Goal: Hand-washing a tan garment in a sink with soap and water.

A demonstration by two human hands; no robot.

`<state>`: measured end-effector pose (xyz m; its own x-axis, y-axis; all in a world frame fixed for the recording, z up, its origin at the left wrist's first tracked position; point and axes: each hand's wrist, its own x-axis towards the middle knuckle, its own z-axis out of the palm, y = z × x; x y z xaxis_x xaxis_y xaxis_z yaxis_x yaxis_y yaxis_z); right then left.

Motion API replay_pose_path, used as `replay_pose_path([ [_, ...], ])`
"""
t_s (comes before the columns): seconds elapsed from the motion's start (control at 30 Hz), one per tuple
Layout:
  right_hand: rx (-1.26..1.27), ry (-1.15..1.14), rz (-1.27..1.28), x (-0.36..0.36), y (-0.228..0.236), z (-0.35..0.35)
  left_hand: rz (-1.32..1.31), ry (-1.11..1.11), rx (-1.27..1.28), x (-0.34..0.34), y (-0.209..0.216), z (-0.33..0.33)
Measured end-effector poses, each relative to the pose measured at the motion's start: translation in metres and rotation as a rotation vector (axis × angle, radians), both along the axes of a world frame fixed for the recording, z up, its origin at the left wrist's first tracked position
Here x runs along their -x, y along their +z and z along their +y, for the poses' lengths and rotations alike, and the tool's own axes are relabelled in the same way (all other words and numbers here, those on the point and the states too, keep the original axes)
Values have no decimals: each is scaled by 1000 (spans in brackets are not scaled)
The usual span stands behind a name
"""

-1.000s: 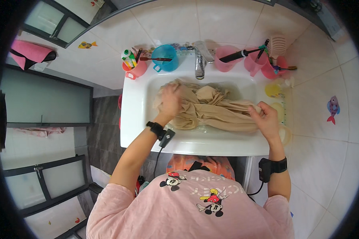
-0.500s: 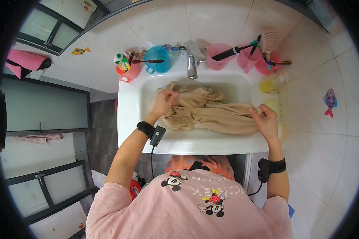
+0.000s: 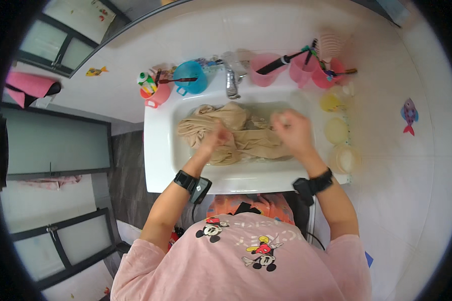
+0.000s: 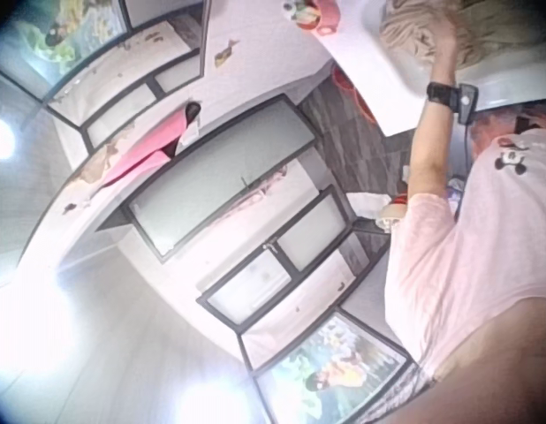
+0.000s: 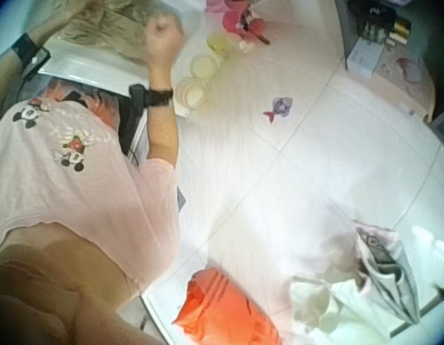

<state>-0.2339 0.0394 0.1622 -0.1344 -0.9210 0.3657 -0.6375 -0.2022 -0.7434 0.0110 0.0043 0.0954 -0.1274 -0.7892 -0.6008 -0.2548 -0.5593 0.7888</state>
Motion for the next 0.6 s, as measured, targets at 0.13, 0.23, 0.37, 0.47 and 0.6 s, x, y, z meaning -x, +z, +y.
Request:
replay_pose_path([
  [0.13,146,343,9,-47,-7,-1,949,-367,-840,54,39,17],
  [0.23,43,422,112,-49,-1,21,1338,100,-643,65,22,12],
  [0.37,24,287,44,-17,3,55,871,380,-385,57,23,-4],
  [0.47,10,-95,157,40,2,87,990,493,-169,1,32,-34],
  [0.6,-18,-461,408,115,-15,120,932,528,167,-15,69,-40],
])
